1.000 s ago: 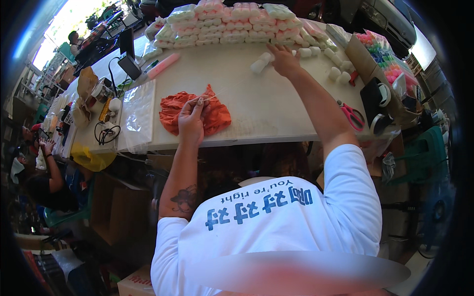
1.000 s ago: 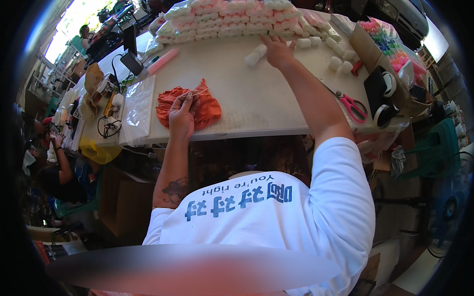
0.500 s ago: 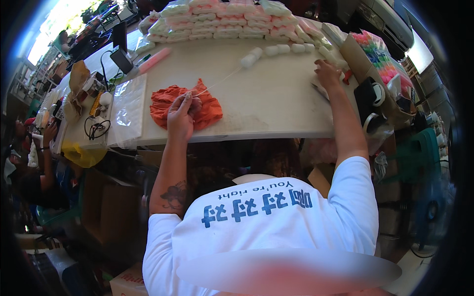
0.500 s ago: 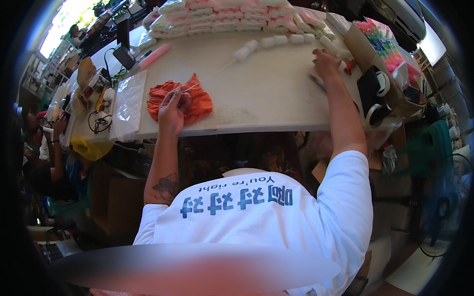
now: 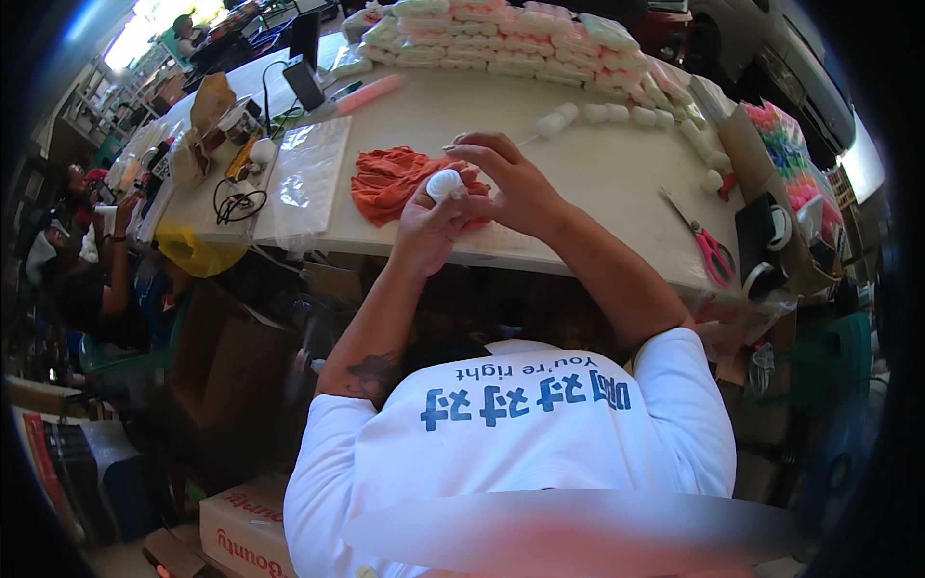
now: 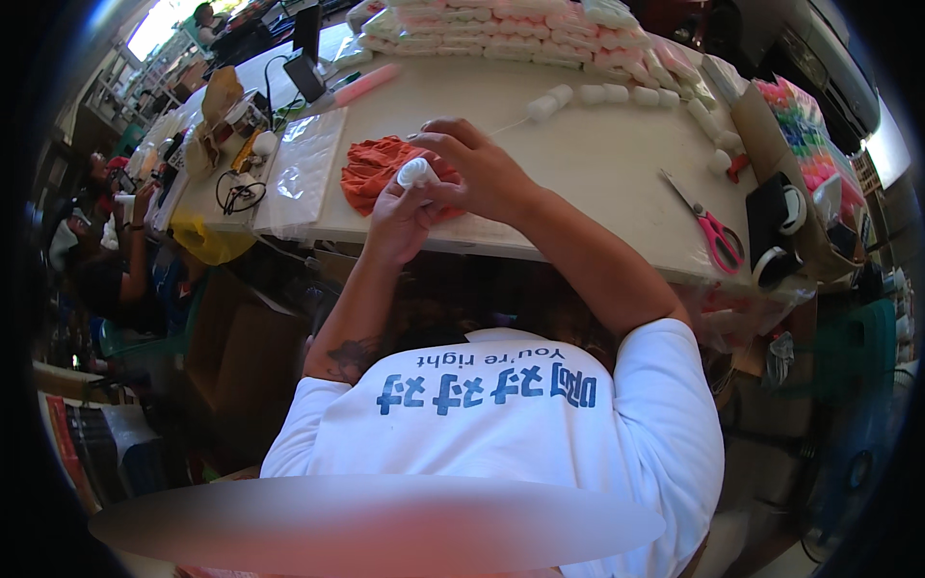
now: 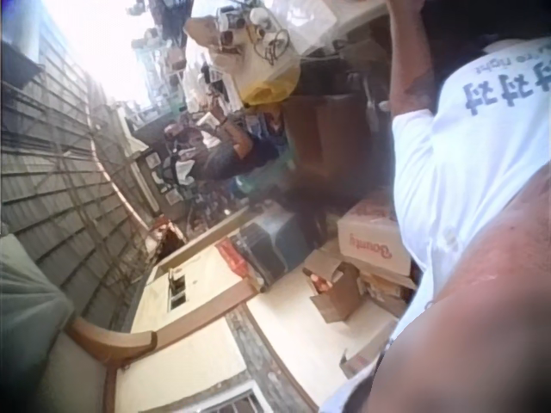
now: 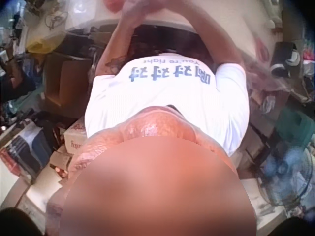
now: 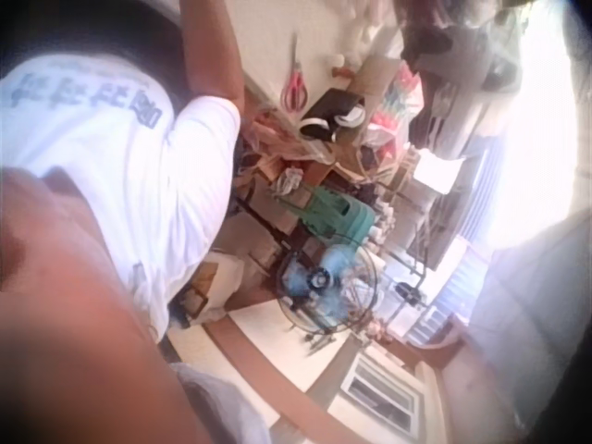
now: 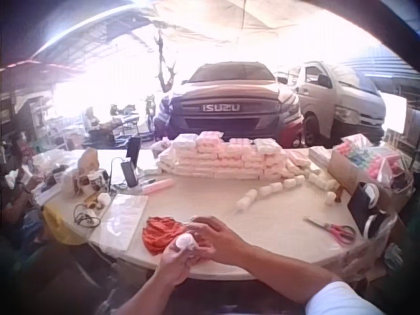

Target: The person threads small white foam balls onto a string using a needle, then uses scissors to cut the string. They repeat this process to create a garland-like decoration.

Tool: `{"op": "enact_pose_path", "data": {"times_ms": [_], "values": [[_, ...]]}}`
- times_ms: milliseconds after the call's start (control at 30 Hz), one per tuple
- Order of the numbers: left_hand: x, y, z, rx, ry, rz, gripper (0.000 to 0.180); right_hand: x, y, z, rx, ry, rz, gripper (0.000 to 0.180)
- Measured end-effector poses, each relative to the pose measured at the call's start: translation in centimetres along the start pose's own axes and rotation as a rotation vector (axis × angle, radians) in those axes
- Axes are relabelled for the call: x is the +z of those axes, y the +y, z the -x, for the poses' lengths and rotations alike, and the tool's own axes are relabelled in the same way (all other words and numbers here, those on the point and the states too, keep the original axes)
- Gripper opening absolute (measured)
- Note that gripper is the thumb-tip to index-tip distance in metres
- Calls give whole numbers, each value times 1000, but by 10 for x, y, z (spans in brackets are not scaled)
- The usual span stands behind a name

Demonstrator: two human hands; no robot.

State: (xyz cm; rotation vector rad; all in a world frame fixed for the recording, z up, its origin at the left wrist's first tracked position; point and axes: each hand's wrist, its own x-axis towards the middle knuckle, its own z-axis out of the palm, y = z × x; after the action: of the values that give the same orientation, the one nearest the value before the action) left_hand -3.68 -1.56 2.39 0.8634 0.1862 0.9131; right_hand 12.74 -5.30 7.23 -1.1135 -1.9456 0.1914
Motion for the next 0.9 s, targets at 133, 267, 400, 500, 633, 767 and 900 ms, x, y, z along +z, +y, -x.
{"op": "enact_pose_path", "data": {"times_ms": [133, 267, 400, 500, 633, 767, 900], "values": [[-6, 4, 4, -41, 22, 25, 43, 3, 20, 1, -26, -79, 155, 59], [-16, 9, 4, -61, 19, 168, 42, 0, 33, 9, 148, -316, 8, 41], [-34, 14, 1, -72, 81, 298, 52, 2, 29, 14, 254, -40, -101, 16], [-43, 12, 0, -63, 87, 351, 58, 5, 23, 17, 138, 92, -35, 7], [-40, 6, -3, -86, 78, 369, 68, 9, 17, 20, -74, 142, 118, 5], [-27, 3, -6, -91, 127, 327, 72, 12, 16, 23, -105, 142, 145, 6], [-17, 4, -4, -107, 165, 333, 71, 14, 15, 24, -84, 160, 157, 6]]}}
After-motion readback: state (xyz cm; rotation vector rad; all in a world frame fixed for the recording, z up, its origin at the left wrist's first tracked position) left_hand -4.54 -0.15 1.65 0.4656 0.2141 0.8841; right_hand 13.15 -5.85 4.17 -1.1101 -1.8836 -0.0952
